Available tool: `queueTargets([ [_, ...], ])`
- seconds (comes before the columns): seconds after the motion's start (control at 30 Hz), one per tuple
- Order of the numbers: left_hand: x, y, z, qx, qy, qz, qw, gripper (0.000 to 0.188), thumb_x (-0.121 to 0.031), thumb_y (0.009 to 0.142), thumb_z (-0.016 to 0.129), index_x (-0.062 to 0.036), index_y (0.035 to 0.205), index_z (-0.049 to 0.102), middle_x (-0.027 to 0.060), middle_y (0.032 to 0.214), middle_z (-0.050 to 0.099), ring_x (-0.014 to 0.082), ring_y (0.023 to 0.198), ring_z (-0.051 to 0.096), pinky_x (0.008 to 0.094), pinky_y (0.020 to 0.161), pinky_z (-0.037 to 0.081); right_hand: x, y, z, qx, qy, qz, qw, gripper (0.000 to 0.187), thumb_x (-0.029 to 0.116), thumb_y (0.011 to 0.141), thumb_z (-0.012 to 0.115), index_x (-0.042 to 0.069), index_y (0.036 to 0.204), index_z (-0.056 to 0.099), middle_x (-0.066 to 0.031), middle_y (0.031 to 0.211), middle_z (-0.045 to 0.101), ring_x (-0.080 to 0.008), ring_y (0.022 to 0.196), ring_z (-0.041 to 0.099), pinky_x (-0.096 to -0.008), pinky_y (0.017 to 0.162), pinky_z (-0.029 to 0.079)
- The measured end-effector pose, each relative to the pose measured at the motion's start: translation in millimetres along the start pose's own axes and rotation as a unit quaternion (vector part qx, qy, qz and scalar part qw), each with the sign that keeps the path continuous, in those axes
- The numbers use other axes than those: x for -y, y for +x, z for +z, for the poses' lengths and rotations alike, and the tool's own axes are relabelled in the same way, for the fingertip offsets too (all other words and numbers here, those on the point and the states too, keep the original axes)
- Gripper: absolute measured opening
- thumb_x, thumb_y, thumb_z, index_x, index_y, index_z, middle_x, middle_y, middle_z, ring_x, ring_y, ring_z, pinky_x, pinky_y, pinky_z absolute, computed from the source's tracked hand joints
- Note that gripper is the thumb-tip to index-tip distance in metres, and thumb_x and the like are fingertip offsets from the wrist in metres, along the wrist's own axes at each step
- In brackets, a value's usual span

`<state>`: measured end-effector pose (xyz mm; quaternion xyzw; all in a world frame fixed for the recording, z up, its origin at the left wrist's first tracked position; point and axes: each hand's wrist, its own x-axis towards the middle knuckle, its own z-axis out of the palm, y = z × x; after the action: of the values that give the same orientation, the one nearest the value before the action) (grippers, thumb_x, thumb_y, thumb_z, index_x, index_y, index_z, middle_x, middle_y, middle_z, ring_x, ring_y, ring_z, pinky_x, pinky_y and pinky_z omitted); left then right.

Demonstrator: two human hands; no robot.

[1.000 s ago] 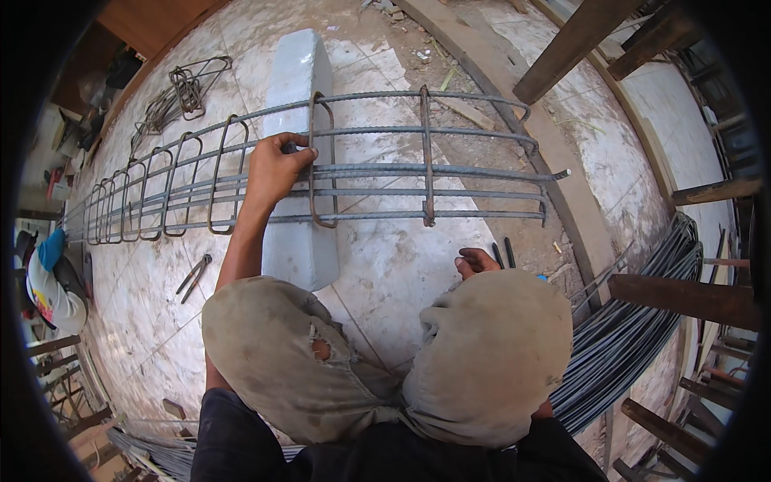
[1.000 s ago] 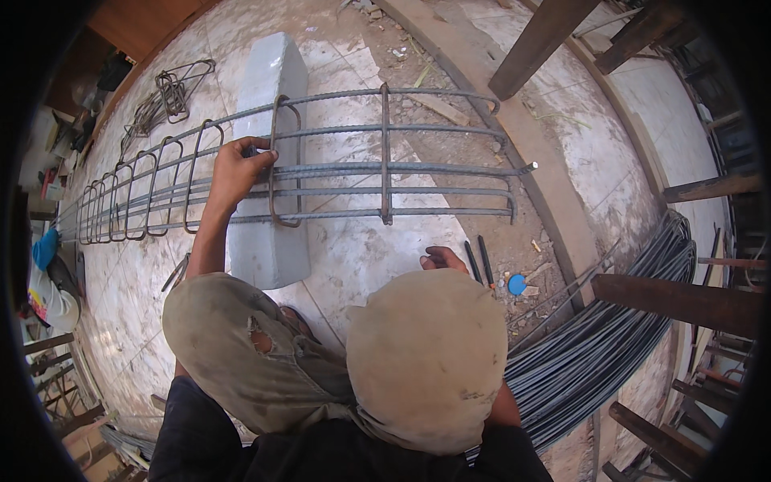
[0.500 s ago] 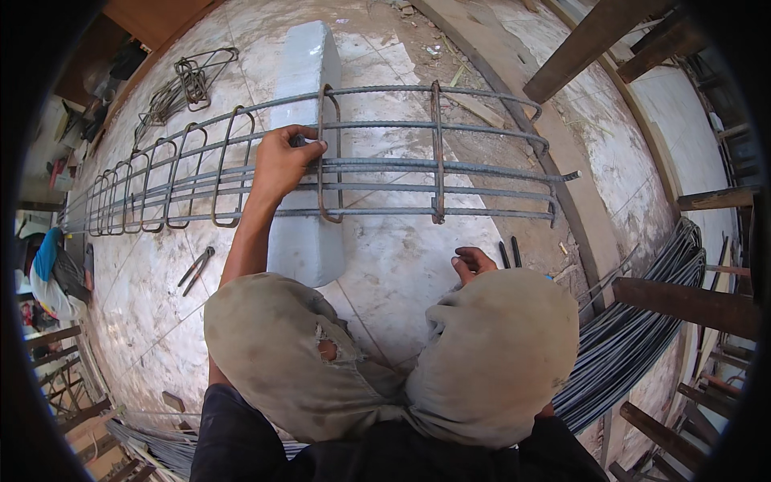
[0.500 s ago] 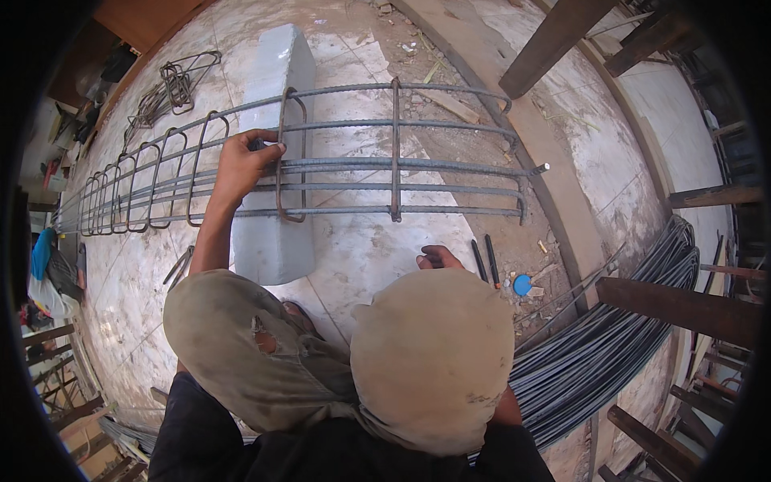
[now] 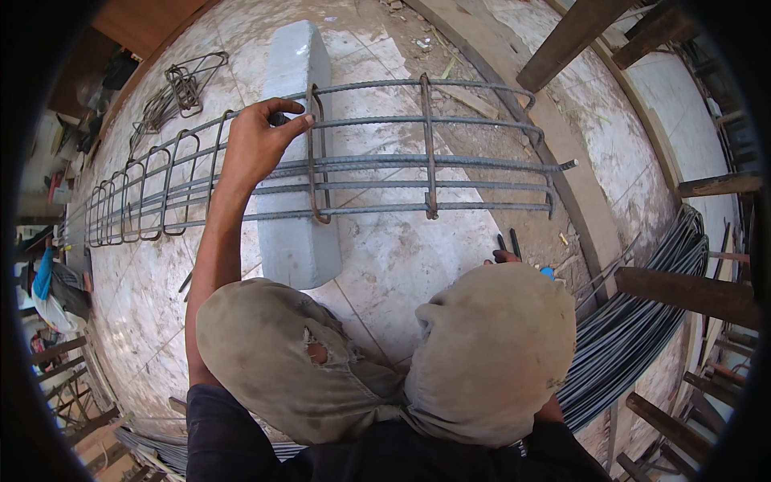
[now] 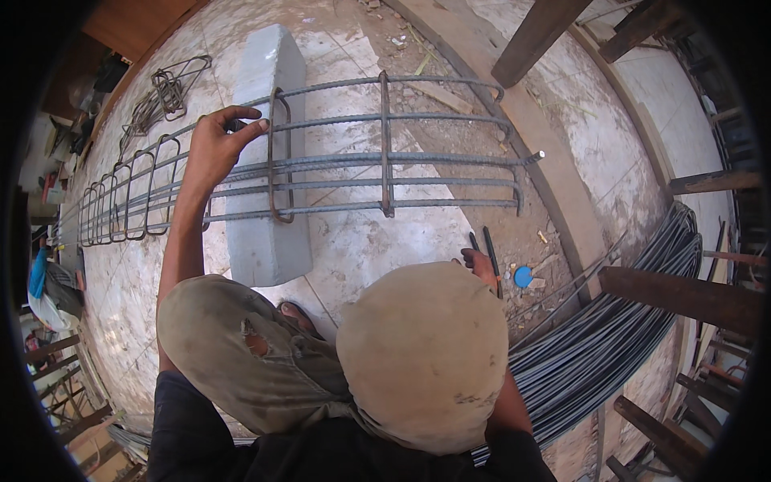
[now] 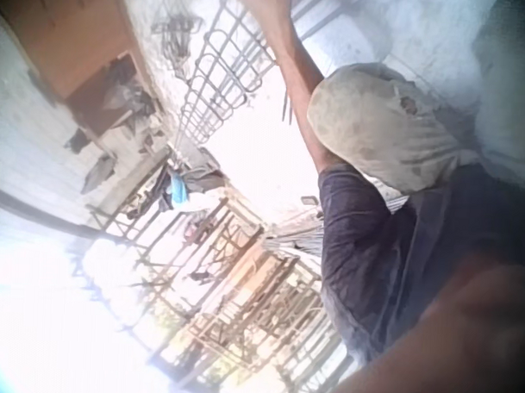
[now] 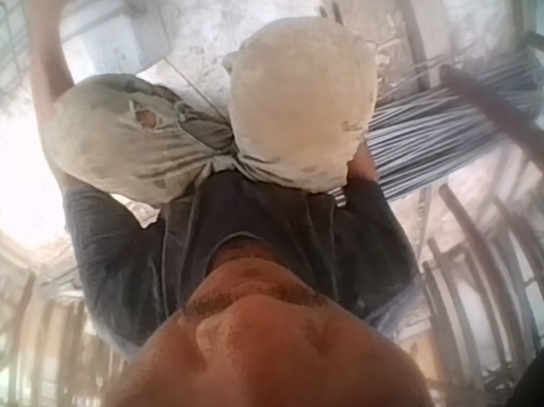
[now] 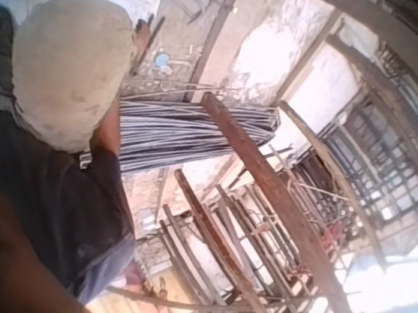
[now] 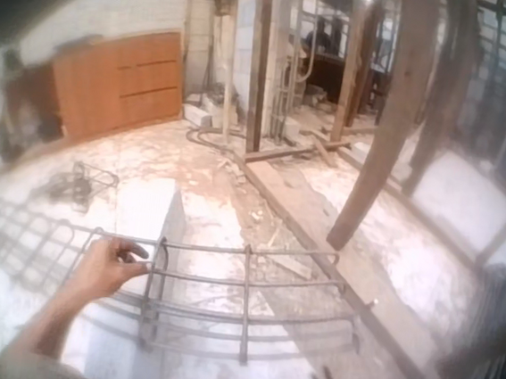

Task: The person assembles a rebar cage by positioning metal bars into a rectangular framework and securing the intersections with wire using pliers.

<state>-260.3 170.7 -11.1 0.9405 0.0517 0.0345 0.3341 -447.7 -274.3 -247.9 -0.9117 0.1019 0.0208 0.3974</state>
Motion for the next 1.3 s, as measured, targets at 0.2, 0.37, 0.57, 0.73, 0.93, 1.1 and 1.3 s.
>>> queueTargets([
  [0.2,-60,35,1,0.122,0.063,0.084,0.987,0.040,-0.036,0.090,0.077,0.0026,0.102,0.081,0.0146,0.084,0.078,0.0220,0.075,0.074,0.0357,0.075,0.057,0,-23,-47,-0.076,-0.158,0.070,0.982,0.058,0.021,0.088,0.078,0.007,0.140,0.057,-0.0201,0.122,0.063,-0.0351,0.119,0.061,-0.0499,0.096,0.050],
  [0.37,-92,75,41,0.261,0.110,0.094,0.954,0.046,-0.042,0.090,0.074,0.0036,0.090,0.081,0.0118,0.077,0.078,0.0215,0.068,0.074,0.0360,0.072,0.059,-28,-37,-43,-0.043,-0.171,0.084,0.981,0.053,0.028,0.092,0.072,0.008,0.138,0.058,-0.0226,0.117,0.064,-0.0422,0.111,0.065,-0.0521,0.088,0.051],
  [0.57,-93,73,114,0.306,0.098,0.098,0.942,0.046,-0.042,0.092,0.073,0.0035,0.096,0.081,0.0116,0.077,0.078,0.0202,0.065,0.073,0.0362,0.064,0.057,-27,-44,-44,0.006,-0.160,0.142,0.977,0.044,0.029,0.092,0.072,0.009,0.130,0.062,-0.0175,0.118,0.067,-0.0413,0.107,0.068,-0.0527,0.087,0.053],
  [0.73,-84,61,124,0.270,0.040,0.047,0.961,0.034,-0.033,0.088,0.077,0.0007,0.088,0.082,0.0162,0.078,0.077,0.0284,0.077,0.076,0.0400,0.079,0.058,-7,-41,-52,0.035,-0.163,0.125,0.978,0.056,0.019,0.080,0.083,0.008,0.130,0.061,-0.0137,0.120,0.067,-0.0383,0.109,0.067,-0.0503,0.089,0.053],
  [0.93,-84,50,123,0.239,0.031,0.056,0.969,0.033,-0.033,0.089,0.078,-0.0006,0.091,0.082,0.0174,0.085,0.078,0.0297,0.083,0.076,0.0412,0.080,0.057,-3,-35,-36,-0.108,-0.040,0.085,0.990,0.066,0.014,0.081,0.081,0.002,0.141,0.055,-0.0197,0.124,0.062,-0.0397,0.109,0.064,-0.0484,0.094,0.053],
  [1.1,-81,53,129,0.230,0.029,0.083,0.969,0.031,-0.034,0.088,0.079,-0.0027,0.092,0.082,0.0173,0.085,0.077,0.0323,0.084,0.075,0.0430,0.080,0.056,-53,-20,-31,-0.065,-0.150,0.089,0.982,0.067,0.017,0.083,0.080,-0.001,0.142,0.054,-0.0224,0.125,0.062,-0.0395,0.111,0.064,-0.0487,0.095,0.053],
  [1.3,-65,53,132,0.220,0.005,0.100,0.970,0.038,-0.037,0.088,0.078,-0.0006,0.097,0.081,0.0203,0.088,0.077,0.0369,0.088,0.075,0.0451,0.083,0.057,-49,-8,-41,0.011,-0.174,0.124,0.977,0.066,0.032,0.080,0.084,-0.003,0.130,0.061,-0.0256,0.111,0.067,-0.0433,0.104,0.066,-0.0510,0.091,0.053],
])
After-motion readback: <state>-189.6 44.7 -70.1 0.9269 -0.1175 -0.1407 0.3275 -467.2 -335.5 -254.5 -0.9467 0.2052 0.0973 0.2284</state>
